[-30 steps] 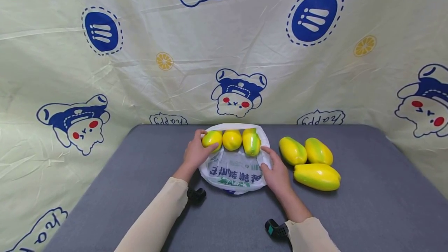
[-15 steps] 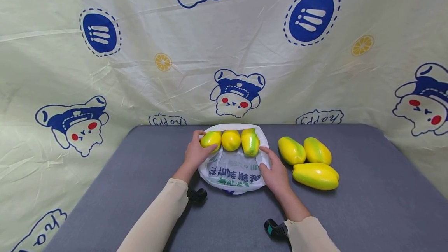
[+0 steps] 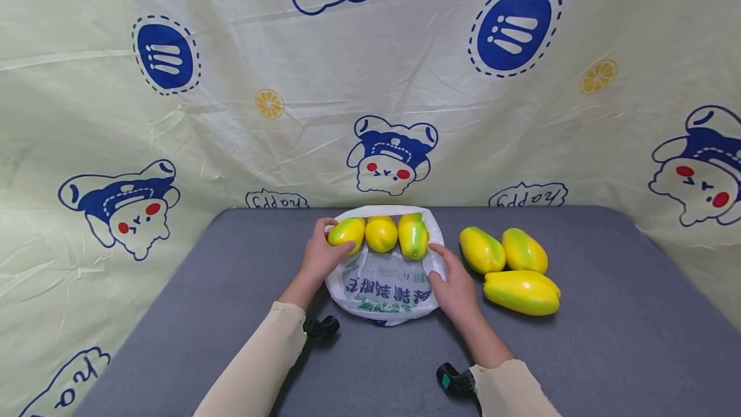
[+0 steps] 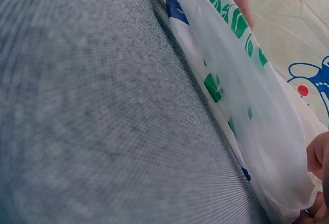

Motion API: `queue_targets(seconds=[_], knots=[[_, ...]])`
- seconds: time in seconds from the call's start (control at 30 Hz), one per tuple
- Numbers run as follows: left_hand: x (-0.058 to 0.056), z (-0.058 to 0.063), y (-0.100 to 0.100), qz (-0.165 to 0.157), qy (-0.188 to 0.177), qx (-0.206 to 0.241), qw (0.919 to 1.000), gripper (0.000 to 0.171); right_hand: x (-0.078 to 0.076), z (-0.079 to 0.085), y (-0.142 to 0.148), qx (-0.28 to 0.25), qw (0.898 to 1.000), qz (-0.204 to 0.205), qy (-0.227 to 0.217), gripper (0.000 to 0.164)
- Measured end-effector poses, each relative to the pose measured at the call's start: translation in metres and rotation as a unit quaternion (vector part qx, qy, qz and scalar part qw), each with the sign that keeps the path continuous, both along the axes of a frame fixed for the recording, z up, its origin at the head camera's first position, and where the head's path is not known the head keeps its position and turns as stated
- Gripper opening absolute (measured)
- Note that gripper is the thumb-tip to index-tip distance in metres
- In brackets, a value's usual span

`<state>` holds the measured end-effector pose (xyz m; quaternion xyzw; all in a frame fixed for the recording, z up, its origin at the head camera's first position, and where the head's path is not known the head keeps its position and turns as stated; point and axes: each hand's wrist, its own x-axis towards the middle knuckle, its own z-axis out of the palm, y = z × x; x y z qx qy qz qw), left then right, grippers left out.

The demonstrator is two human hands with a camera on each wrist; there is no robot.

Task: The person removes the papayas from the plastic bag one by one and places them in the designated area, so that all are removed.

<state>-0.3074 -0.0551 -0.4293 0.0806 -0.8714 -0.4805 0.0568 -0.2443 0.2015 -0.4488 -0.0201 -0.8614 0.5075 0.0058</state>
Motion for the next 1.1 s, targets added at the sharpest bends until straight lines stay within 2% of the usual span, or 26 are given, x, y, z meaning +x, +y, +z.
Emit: queue_targets(seconds=[0.27, 0.5, 0.63, 0.83, 1.1], knots=[[0.011, 0.008, -0.013, -0.006, 0.021, 0.033, 0.9992, 0.060, -0.001, -0.001, 0.001, 0.007, 1.000, -0.001, 0.000, 0.057], [0.017, 0.013, -0.027, -0.018, 0.040, 0.108, 0.9931, 0.060, -0.001, -0.003, 0.001, 0.009, 1.000, 0.000, -0.004, 0.057], [0.020, 0.018, -0.036, -0.021, 0.048, 0.133, 0.9897, 0.061, 0.000, -0.004, 0.002, 0.010, 1.000, 0.001, 0.002, 0.057], [0.019, 0.025, -0.059, -0.004, 0.065, 0.160, 0.9850, 0.063, -0.001, -0.003, 0.001, 0.013, 1.000, 0.004, 0.004, 0.058], [0.020, 0.031, -0.087, 0.013, 0.076, 0.220, 0.9725, 0.067, -0.001, -0.003, 0.001, 0.011, 1.000, 0.001, -0.001, 0.058]])
